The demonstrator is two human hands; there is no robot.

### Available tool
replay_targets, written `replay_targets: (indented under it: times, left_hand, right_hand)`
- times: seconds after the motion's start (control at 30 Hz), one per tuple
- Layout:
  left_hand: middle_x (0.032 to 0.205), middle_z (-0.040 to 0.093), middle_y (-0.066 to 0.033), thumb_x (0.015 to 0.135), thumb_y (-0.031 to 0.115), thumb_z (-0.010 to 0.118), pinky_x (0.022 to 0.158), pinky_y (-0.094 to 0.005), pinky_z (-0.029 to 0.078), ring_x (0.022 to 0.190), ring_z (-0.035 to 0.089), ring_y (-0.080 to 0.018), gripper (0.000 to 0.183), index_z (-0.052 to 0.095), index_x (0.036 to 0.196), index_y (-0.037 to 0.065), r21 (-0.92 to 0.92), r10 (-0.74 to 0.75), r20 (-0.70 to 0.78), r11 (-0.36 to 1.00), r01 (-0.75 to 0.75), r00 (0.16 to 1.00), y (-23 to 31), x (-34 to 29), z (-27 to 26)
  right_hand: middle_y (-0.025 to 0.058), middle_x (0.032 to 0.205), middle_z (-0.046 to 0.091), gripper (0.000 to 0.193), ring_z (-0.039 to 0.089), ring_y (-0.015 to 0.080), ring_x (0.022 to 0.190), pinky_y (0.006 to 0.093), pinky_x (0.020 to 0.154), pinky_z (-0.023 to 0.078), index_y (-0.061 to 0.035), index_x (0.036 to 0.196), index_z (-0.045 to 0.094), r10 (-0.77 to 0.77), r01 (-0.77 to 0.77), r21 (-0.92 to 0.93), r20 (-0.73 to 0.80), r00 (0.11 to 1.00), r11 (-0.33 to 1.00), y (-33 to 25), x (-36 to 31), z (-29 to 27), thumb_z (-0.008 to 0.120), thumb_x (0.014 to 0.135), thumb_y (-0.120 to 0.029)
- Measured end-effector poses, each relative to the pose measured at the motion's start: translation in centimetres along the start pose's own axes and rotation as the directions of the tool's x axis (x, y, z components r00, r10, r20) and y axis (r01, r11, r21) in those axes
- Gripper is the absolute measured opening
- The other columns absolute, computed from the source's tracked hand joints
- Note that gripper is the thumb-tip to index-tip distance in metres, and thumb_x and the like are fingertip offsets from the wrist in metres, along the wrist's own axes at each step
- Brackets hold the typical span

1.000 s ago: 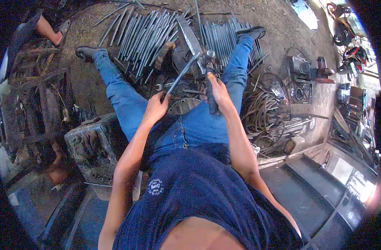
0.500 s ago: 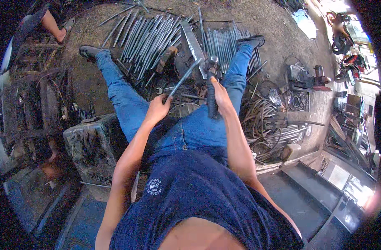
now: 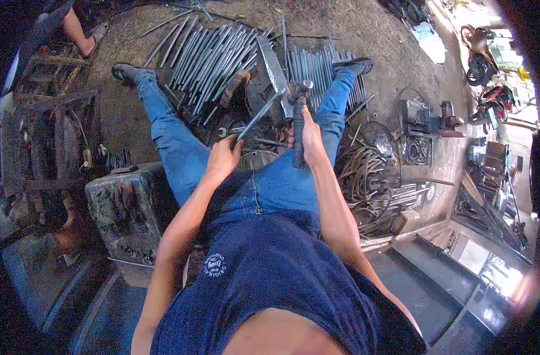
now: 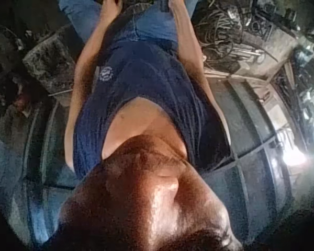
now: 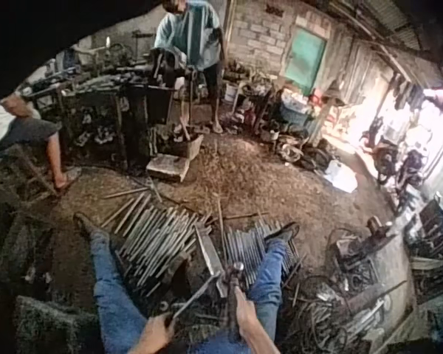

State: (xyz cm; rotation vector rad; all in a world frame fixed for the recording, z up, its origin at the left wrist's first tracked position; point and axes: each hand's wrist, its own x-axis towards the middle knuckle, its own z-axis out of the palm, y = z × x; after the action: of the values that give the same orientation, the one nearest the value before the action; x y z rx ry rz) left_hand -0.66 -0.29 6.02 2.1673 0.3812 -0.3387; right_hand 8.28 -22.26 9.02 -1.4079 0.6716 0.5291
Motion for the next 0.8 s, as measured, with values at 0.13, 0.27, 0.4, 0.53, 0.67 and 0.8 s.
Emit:
replay_targets:
  times: [0.13, 0.27, 0.4, 0.53, 0.67, 0.8]
  left_hand:
    - [0.093, 0.064, -0.0272, 0.09, 0.029, 0.057, 0.079, -0.0474, 0.048, 0.09, 0.061, -0.044, 0.034, 0.064, 0.107, -0.001, -0.028, 0.004, 0.005, 1.0, -0.004, 1.0, -0.7, 0.2, 0.4]
    - [0.097, 0.063, -0.0275, 0.09, 0.028, 0.057, 0.08, -0.0456, 0.049, 0.093, 0.061, -0.0431, 0.036, 0.063, 0.107, -0.003, -0.031, 0.011, 0.029, 0.999, -0.01, 1.0, -0.6, 0.7, 0.3]
    - [0.098, 0.063, -0.0278, 0.09, 0.028, 0.057, 0.08, -0.0451, 0.049, 0.094, 0.061, -0.0425, 0.037, 0.062, 0.108, -0.004, -0.034, 0.008, 0.013, 0.999, -0.008, 1.0, -1.1, 0.9, 0.5]
    - [0.093, 0.063, -0.0279, 0.09, 0.025, 0.056, 0.077, -0.0443, 0.049, 0.091, 0.063, -0.0406, 0.034, 0.063, 0.108, -0.003, 0.028, 0.086, -0.048, 0.996, -0.085, 0.995, 1.1, 0.5, -0.5]
    - [0.091, 0.063, -0.0281, 0.09, 0.025, 0.056, 0.075, -0.0448, 0.049, 0.088, 0.063, -0.0418, 0.034, 0.064, 0.106, -0.003, -0.029, 0.0, 0.018, 1.0, 0.0, 1.0, 1.0, 1.5, -0.8]
    - [0.09, 0.063, -0.0285, 0.09, 0.026, 0.056, 0.074, -0.0454, 0.048, 0.086, 0.063, -0.0427, 0.034, 0.063, 0.107, -0.003, 0.023, 0.079, -0.065, 0.997, -0.078, 0.995, 0.7, 0.4, -0.4]
  right_hand:
    - [0.0071, 0.055, 0.054, 0.065, 0.051, 0.0166, 0.042, 0.0314, 0.04, 0.043, -0.0045, 0.076, 0.057, -0.202, 0.202, 0.061, -0.003, 0.979, 0.978, -8.2, -5.1, 0.7, 0.035, 0.092, -0.064]
    - [0.0072, 0.053, 0.052, 0.071, 0.052, 0.0173, 0.042, 0.0303, 0.04, 0.042, -0.0039, 0.074, 0.052, -0.71, 0.723, 0.102, -0.14, 0.69, 0.683, -16.2, -9.5, 1.5, 0.029, 0.09, -0.069]
    - [0.0063, 0.057, 0.047, 0.065, 0.048, 0.0176, 0.046, 0.0297, 0.044, 0.041, -0.0055, 0.086, 0.046, -0.731, 0.733, 0.135, -0.076, 0.678, 0.666, -13.1, -6.9, 2.6, 0.028, 0.091, -0.068]
    - [0.0055, 0.055, 0.05, 0.065, 0.048, 0.0175, 0.042, 0.0333, 0.041, 0.042, -0.0054, 0.079, 0.054, 0.009, -0.011, -0.044, -0.044, 0.999, 0.999, -0.2, 3.0, 1.9, 0.033, 0.091, -0.065]
    - [0.0059, 0.056, 0.05, 0.063, 0.049, 0.0173, 0.044, 0.0326, 0.042, 0.043, -0.0053, 0.074, 0.053, -0.092, 0.09, 0.028, 0.057, 0.994, 0.995, -2.3, 0.3, 1.8, 0.032, 0.094, -0.061]
    - [0.0053, 0.053, 0.048, 0.062, 0.049, 0.0169, 0.044, 0.0323, 0.041, 0.041, -0.0041, 0.07, 0.052, -0.067, 0.067, -0.011, 0.034, 0.997, 0.998, -0.2, -1.3, 0.7, 0.036, 0.094, -0.058]
